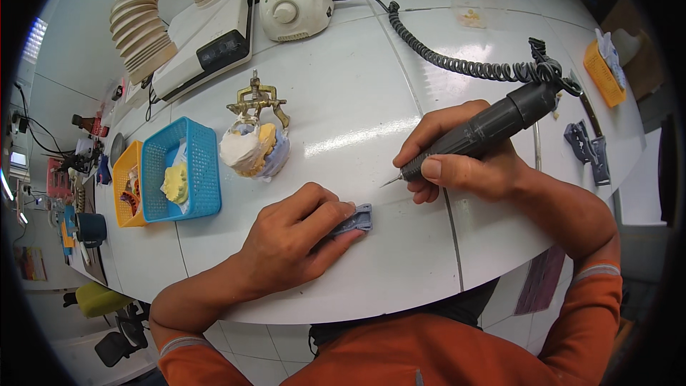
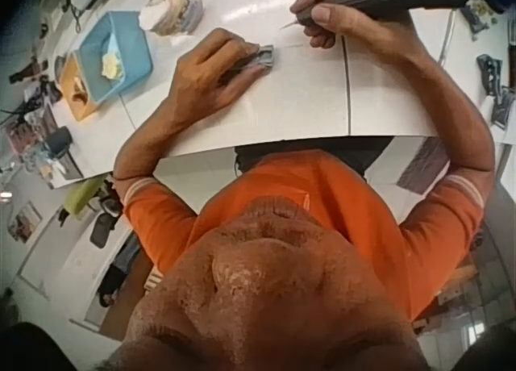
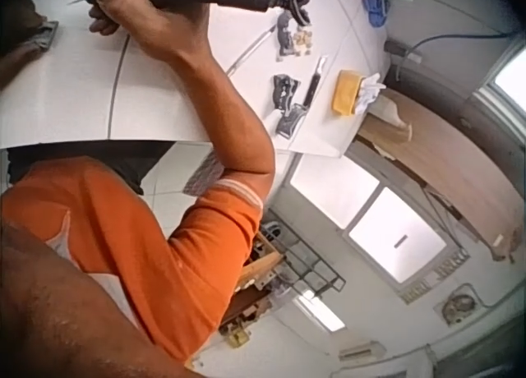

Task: Trimming a blue partial denture framework using a rotary tool on a laboratory bench.

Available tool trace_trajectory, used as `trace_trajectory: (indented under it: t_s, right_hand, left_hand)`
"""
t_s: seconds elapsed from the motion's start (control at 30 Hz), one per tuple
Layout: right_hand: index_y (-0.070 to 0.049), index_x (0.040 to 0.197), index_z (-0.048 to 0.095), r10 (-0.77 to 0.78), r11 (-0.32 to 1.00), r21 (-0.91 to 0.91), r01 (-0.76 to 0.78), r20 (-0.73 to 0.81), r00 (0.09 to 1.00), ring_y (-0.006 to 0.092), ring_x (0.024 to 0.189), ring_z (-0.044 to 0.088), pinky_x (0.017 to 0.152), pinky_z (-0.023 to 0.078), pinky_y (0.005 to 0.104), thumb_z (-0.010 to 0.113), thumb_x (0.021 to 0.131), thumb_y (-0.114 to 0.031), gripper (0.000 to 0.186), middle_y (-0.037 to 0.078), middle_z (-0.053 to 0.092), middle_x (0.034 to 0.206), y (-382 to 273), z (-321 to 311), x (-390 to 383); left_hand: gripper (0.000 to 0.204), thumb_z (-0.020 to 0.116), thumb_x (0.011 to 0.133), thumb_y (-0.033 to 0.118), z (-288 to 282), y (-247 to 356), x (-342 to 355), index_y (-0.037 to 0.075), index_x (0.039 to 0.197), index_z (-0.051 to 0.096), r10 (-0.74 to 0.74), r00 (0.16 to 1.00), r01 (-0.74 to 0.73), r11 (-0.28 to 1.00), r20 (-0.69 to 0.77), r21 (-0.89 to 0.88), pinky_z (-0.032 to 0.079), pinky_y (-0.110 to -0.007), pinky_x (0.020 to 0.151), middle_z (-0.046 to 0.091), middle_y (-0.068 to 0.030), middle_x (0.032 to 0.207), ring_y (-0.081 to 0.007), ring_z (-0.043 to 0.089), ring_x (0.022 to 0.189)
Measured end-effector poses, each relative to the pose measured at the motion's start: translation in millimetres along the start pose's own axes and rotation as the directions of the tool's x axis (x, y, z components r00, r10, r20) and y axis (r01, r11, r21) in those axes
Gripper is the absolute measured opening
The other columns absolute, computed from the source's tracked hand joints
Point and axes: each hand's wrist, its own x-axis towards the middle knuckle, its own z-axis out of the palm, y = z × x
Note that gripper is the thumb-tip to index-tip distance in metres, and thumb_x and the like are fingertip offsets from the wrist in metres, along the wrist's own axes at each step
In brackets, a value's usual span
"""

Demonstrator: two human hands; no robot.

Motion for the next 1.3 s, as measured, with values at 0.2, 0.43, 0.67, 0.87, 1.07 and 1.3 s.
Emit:
trace_trajectory:
  t_s: [0.2,0.43,0.67,0.87,1.07,1.3]
  right_hand:
    - [0.002,0.099,0.078,-0.216,0.909,-0.322,0.264,0.177,0.960,0.0177,0.070,0.077,0.065,0.061,0.0297,0.073,0.083,-0.014,0.024,0.012,0.079,0.080,3,3,2]
    - [0.000,0.102,0.077,-0.204,0.906,-0.338,0.254,0.175,0.963,0.0192,0.069,0.077,0.066,0.060,0.0296,0.074,0.085,-0.017,0.024,0.013,0.079,0.083,5,11,1]
    - [0.000,0.102,0.077,-0.178,0.896,-0.377,0.235,0.181,0.967,0.0203,0.069,0.076,0.065,0.060,0.0306,0.074,0.085,-0.017,0.024,0.012,0.078,0.081,3,13,1]
    - [0.000,0.101,0.077,-0.266,0.851,-0.407,0.331,0.209,0.941,0.0226,0.070,0.077,0.068,0.062,0.0321,0.074,0.084,-0.017,0.024,0.013,0.078,0.084,5,13,1]
    - [0.000,0.100,0.077,-0.202,0.882,-0.386,0.269,0.206,0.957,0.0234,0.072,0.078,0.069,0.063,0.0322,0.073,0.083,-0.017,0.024,0.013,0.079,0.085,1,11,1]
    - [0.000,0.102,0.077,-0.290,0.861,-0.363,0.355,0.222,0.931,0.0230,0.073,0.078,0.070,0.062,0.0322,0.072,0.084,-0.017,0.026,0.014,0.079,0.086,7,13,2]
  left_hand:
    - [0.032,0.093,0.079,0.013,2,1,-1,0.002,0.104,0.076,-0.001,1.000,0.001,1.000,0.006,-0.023,0.060,-0.031,0.060,0.069,-0.0099,0.092,-0.0201,0.072,0.074]
    - [0.035,0.095,0.079,0.016,3,2,-1,0.002,0.104,0.076,-0.040,0.999,0.040,0.998,0.002,-0.057,0.059,-0.031,0.058,0.069,-0.0097,0.091,-0.0192,0.072,0.073]
    - [0.034,0.094,0.080,0.019,3,1,-1,0.001,0.103,0.075,-0.038,0.999,0.039,0.998,0.017,-0.057,0.058,-0.032,0.058,0.068,-0.0096,0.091,-0.0199,0.072,0.073]
    - [0.036,0.093,0.079,0.016,1,6,0,0.003,0.108,0.075,-0.036,0.999,0.039,0.996,0.031,-0.086,0.059,-0.033,0.059,0.067,-0.0095,0.093,-0.0201,0.071,0.072]
    - [0.037,0.094,0.075,0.017,4,1,-1,0.003,0.104,0.076,-0.023,1.000,0.023,0.998,-0.006,-0.056,0.057,-0.031,0.055,0.067,-0.0093,0.092,-0.0190,0.070,0.068]
    - [0.028,0.093,0.076,0.017,-1,2,-1,0.004,0.091,0.073,-0.036,0.999,0.038,0.998,0.041,-0.047,0.053,-0.031,0.050,0.064,-0.0069,0.085,-0.0176,0.065,0.060]
